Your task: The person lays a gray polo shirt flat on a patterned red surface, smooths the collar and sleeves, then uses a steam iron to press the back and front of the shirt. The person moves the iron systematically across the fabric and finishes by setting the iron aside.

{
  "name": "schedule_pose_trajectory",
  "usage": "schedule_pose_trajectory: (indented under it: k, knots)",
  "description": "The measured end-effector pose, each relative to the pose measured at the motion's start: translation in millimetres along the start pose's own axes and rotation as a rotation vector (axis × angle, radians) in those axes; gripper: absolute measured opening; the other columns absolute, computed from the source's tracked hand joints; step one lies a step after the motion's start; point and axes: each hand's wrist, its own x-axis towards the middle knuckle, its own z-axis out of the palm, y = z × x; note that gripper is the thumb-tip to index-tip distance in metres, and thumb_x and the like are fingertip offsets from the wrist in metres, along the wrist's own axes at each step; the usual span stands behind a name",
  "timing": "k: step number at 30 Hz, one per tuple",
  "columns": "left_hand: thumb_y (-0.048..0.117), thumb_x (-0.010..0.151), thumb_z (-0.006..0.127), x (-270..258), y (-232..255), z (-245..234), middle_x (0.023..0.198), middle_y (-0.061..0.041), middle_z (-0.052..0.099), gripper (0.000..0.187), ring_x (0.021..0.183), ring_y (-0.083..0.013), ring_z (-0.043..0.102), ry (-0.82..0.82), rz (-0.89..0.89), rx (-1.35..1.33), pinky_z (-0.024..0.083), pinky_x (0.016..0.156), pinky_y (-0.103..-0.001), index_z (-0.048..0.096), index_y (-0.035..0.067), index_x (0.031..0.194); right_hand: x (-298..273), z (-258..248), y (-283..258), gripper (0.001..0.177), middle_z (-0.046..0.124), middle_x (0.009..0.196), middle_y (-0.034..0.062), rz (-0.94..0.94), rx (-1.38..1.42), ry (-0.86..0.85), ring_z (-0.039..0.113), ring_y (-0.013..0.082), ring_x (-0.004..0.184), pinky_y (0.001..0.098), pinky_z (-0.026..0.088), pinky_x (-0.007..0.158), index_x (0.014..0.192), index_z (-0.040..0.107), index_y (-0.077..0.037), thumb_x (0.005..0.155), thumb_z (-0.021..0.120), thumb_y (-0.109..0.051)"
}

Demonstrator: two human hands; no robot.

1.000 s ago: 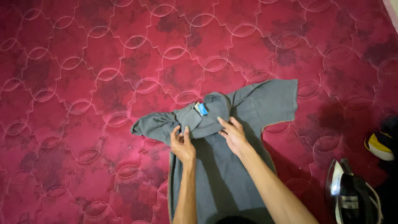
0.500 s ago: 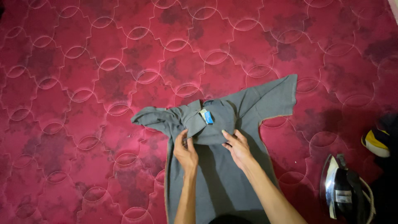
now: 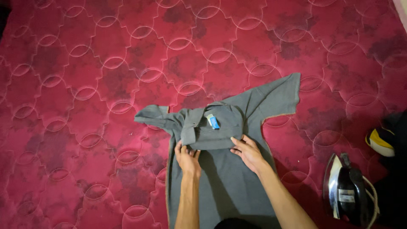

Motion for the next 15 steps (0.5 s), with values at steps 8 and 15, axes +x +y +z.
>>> schedule_pose_trajectory:
  k: [8, 15]
  knots:
    - [0.011, 0.102, 0.062, -21, 30, 11, 0.086, 0.001, 0.06, 0.024, 0.069, -0.0078, 0.055, -0.18, 0.356, 0.395, 0.049, 0.065, -0.025, 0.066, 0.003, 0.124, 9, -9, 8, 0.022, 0.067, 0.105, 0.0014, -0.027, 0.097, -0.049, 0.062, 0.0165, 0.101, 0.0373, 0.05, 0.093, 0.102, 0.057, -0.014, 0.101, 0.068, -0.032]
    - [0.021, 0.104, 0.054, 17, 10, -13, 0.09, 0.0, 0.057, 0.02, 0.081, -0.0137, 0.056, -0.17, 0.035, 0.053, 0.059, 0.086, -0.039, 0.061, 0.005, 0.113, 10, -6, 3, 0.029, 0.068, 0.117, 0.0023, 0.024, 0.195, 0.009, 0.061, 0.0179, 0.11, 0.0374, 0.048, 0.096, 0.115, 0.062, -0.016, 0.097, 0.06, -0.039]
